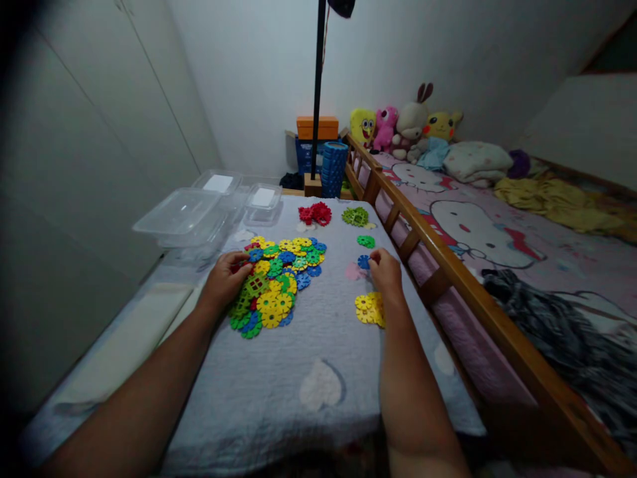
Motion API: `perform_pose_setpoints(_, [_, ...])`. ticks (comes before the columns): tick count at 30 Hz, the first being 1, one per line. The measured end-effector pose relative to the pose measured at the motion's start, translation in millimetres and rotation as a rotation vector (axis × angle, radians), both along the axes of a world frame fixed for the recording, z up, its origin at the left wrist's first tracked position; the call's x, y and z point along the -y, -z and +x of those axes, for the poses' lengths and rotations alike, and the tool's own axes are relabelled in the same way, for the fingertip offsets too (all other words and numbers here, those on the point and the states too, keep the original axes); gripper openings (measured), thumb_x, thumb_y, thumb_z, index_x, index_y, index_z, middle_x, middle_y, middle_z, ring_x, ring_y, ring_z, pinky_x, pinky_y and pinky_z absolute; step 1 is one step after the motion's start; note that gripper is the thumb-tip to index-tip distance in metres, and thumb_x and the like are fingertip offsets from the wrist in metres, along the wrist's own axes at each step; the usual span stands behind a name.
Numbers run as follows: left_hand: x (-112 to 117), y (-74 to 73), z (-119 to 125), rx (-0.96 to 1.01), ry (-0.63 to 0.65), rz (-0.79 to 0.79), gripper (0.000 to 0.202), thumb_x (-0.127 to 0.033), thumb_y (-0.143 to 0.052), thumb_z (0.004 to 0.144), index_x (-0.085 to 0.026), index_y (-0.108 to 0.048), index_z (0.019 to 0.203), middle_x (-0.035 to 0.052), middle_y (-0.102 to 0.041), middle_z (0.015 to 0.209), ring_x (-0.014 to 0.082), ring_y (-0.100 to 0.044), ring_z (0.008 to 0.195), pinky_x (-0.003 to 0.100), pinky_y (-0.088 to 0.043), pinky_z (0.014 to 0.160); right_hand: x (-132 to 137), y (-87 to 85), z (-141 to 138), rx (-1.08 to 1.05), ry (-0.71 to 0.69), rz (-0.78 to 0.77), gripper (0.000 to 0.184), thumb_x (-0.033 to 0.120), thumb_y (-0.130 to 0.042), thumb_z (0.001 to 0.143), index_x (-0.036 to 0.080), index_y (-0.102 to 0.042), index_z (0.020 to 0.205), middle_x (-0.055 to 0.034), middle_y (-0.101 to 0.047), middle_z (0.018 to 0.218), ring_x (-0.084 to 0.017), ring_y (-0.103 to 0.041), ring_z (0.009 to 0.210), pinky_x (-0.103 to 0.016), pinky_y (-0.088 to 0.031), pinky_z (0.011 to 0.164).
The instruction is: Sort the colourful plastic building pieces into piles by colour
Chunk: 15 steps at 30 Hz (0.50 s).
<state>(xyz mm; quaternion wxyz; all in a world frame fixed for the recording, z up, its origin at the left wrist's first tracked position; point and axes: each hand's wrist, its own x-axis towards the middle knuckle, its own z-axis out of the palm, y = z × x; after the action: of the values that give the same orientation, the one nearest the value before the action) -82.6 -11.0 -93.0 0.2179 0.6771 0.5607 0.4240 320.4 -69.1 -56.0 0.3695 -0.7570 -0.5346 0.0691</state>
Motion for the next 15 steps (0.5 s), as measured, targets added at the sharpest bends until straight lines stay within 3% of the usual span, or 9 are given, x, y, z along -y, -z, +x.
perform_pose_setpoints(4, [-0.5,0.2,-0.1,0.002,-0.002,-0.001,0.030,-0.039,-0.059,0.080,-0.021,-0.068,0.102,0.0102,-0.066,0.121,0.0284,-0.060,0.120,0.045,-0.046,0.112,-0.1,10.4,17.3,0.004,0.081,-0.025,0.005,0.019,-0.059,0.074,0.021,-0.062,0.077,-0.0031,-0.069,0.078,-0.020,-0.063,0.077,-0.029,-0.044,0.072])
perform_pose_setpoints(11, [-0.1,1.0,-1.0,0.007,-0.001,-0.010,0.030,-0.041,-0.060,0.081,-0.021,-0.069,0.102,0.0103,-0.065,0.123,0.0282,-0.059,0.122,0.045,-0.046,0.113,-2.3,22.2,16.5,0.108,0.149,-0.110,0.006,0.016,-0.060,0.073,0.021,-0.063,0.075,-0.0030,-0.071,0.079,-0.019,-0.062,0.077,-0.029,-0.044,0.072])
perform_pose_setpoints(15, [0.1,0.8,-0.8,0.005,0.004,-0.012,0.029,-0.039,-0.060,0.081,-0.022,-0.068,0.102,0.0100,-0.065,0.123,0.0276,-0.059,0.123,0.045,-0.045,0.113,-1.9,21.1,17.0,0.173,0.183,-0.083,0.008,0.017,-0.060,0.074,0.021,-0.065,0.078,-0.0048,-0.071,0.081,-0.020,-0.061,0.079,-0.031,-0.045,0.075])
